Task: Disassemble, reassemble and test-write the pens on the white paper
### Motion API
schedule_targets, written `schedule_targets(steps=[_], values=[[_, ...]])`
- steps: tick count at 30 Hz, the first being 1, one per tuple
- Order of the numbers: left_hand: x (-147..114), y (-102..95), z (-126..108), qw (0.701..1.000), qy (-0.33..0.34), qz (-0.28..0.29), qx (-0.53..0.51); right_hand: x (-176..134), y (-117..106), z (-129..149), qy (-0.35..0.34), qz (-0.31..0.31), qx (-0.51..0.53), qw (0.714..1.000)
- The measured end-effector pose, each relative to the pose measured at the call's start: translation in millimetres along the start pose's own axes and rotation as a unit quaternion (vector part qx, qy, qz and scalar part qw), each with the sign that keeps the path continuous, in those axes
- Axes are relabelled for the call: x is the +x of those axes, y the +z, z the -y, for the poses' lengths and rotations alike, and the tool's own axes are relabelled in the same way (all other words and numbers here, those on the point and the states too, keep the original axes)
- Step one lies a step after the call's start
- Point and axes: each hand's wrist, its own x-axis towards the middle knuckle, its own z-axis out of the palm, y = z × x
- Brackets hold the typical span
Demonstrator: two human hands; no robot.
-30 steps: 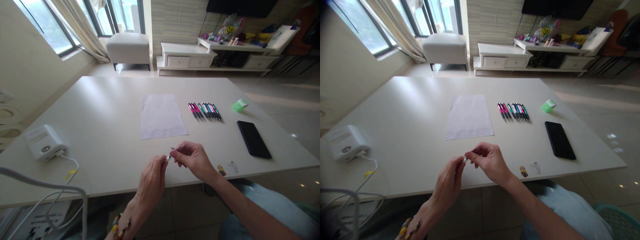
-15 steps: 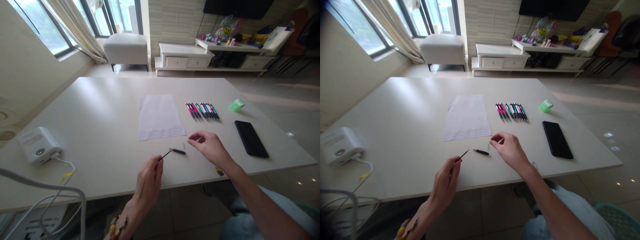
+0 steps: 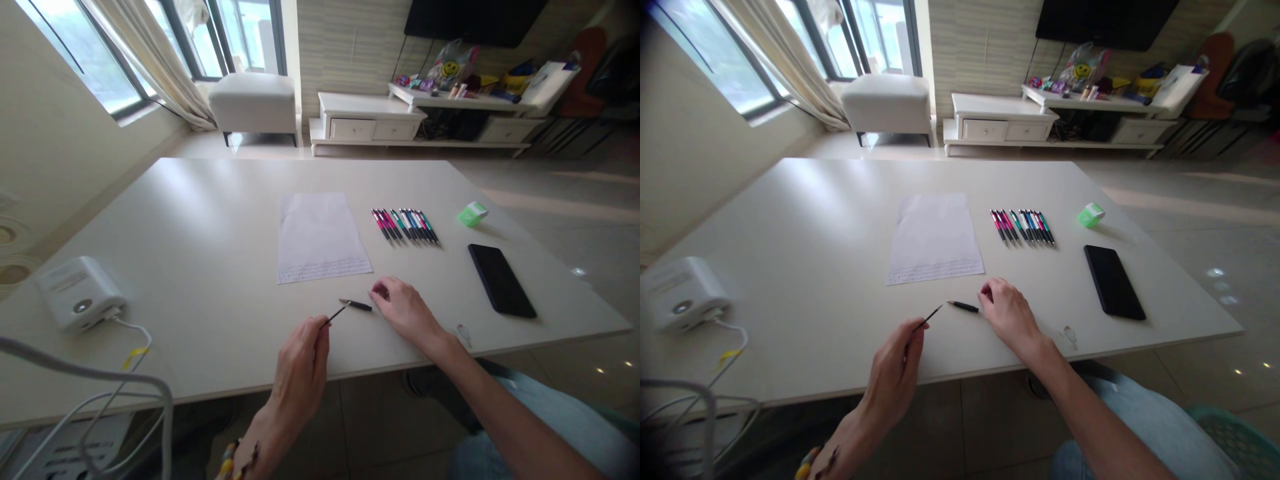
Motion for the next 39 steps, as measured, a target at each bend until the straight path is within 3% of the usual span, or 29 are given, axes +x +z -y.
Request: schedule_targets(steps=[3, 6, 10, 15, 31, 39], values=[[0.1, -0.6, 0.6, 1.000, 0.000, 0.012, 0.015, -1.0, -3.3, 2.5, -0.014, -0.011, 0.017, 1.000], [1.0, -1.4, 0.2, 0.999, 0.003, 0.023, 0.027, -0.1, -9.3, 8.7, 0.002, 0.002, 0.151, 0.989], [2.0, -2.1, -0.2, 0.999, 0.006, 0.027, 0.035, -3.5, -18.7, 22.6, -0.014, 0.051, 0.366, 0.929], [0.6, -1.5, 2.6, 0.999, -0.008, 0.022, 0.030, -14.3, -23.9, 38.8, 0.000, 0.045, 0.466, 0.883], [-0.1, 1.1, 1.0, 0.999, 0.009, 0.035, 0.027, -21.4, -20.3, 45.1, 0.023, 0.014, 0.460, 0.888], [0.9, 0.1, -0.2, 1.000, -0.003, 0.018, 0.014, -20.8, -22.5, 44.2, 0.021, 0.040, 0.448, 0.893]])
